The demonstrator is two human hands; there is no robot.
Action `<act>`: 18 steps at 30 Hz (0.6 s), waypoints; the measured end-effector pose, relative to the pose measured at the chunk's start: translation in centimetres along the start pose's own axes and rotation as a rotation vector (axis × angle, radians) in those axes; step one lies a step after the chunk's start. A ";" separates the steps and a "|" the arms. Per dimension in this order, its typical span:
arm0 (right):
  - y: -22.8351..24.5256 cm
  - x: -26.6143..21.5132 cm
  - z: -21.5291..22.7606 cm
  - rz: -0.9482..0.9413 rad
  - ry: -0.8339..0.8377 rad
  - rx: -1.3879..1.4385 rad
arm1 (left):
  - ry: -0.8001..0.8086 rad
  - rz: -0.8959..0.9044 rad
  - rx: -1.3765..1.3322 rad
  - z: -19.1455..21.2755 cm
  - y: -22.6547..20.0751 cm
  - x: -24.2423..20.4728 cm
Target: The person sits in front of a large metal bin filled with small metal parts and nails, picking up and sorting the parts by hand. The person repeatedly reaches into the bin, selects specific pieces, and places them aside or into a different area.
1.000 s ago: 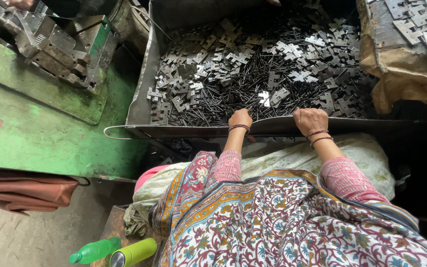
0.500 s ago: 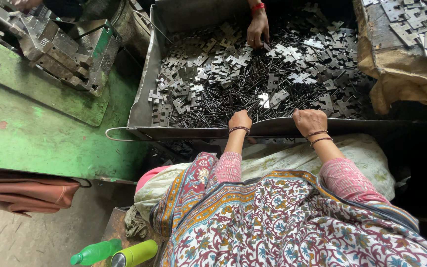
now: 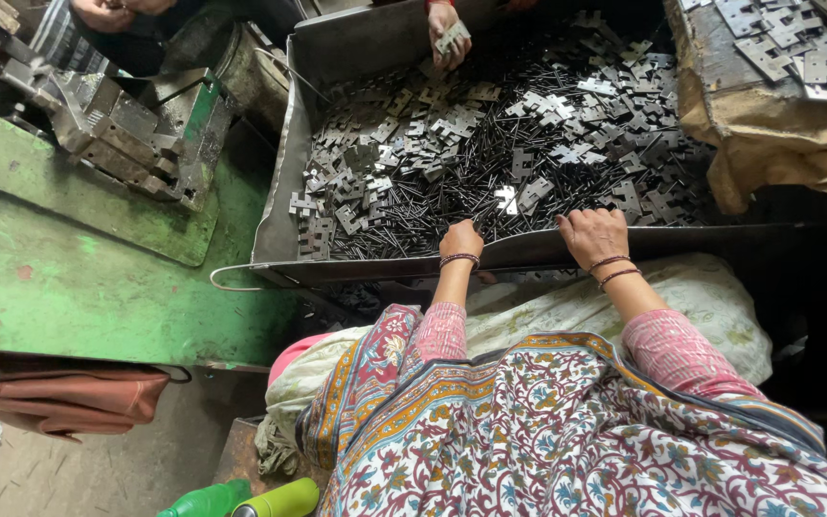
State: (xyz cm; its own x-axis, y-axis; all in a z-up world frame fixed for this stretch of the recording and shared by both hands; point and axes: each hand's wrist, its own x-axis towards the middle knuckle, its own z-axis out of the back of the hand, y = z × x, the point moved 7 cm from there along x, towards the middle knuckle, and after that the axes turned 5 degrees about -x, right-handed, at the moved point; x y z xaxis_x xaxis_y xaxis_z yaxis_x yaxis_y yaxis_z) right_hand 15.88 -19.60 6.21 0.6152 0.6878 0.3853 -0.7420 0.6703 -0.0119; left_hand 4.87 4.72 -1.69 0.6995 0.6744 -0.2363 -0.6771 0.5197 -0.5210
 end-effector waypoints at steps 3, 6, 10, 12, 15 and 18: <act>0.0 0.0 0.0 -0.030 0.052 0.006 | 0.000 0.006 -0.008 0.0 0.0 0.1; -0.2 0.1 -0.4 -0.061 0.145 0.028 | -0.010 -0.001 -0.014 0.0 0.2 -0.1; -0.4 0.2 -0.5 -0.055 0.218 0.061 | -0.026 0.009 0.008 0.0 0.4 -0.1; -0.4 0.3 -0.5 -0.047 0.246 0.042 | -0.045 0.001 0.017 0.1 0.3 -0.1; -0.4 0.3 -0.5 -0.014 0.248 0.019 | -0.083 -0.037 0.004 -0.3 0.0 -0.1; -0.8 0.2 -0.9 -0.008 0.279 0.026 | -0.165 -0.087 -0.056 -0.3 0.5 0.0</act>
State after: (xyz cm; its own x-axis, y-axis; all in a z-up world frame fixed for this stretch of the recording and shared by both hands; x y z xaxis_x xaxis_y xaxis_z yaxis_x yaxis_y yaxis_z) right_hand 16.88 -19.73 5.47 0.6683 0.7347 0.1167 -0.7409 0.6715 0.0149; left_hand 4.59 4.84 -2.22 0.7049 0.7073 -0.0529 -0.5984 0.5531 -0.5796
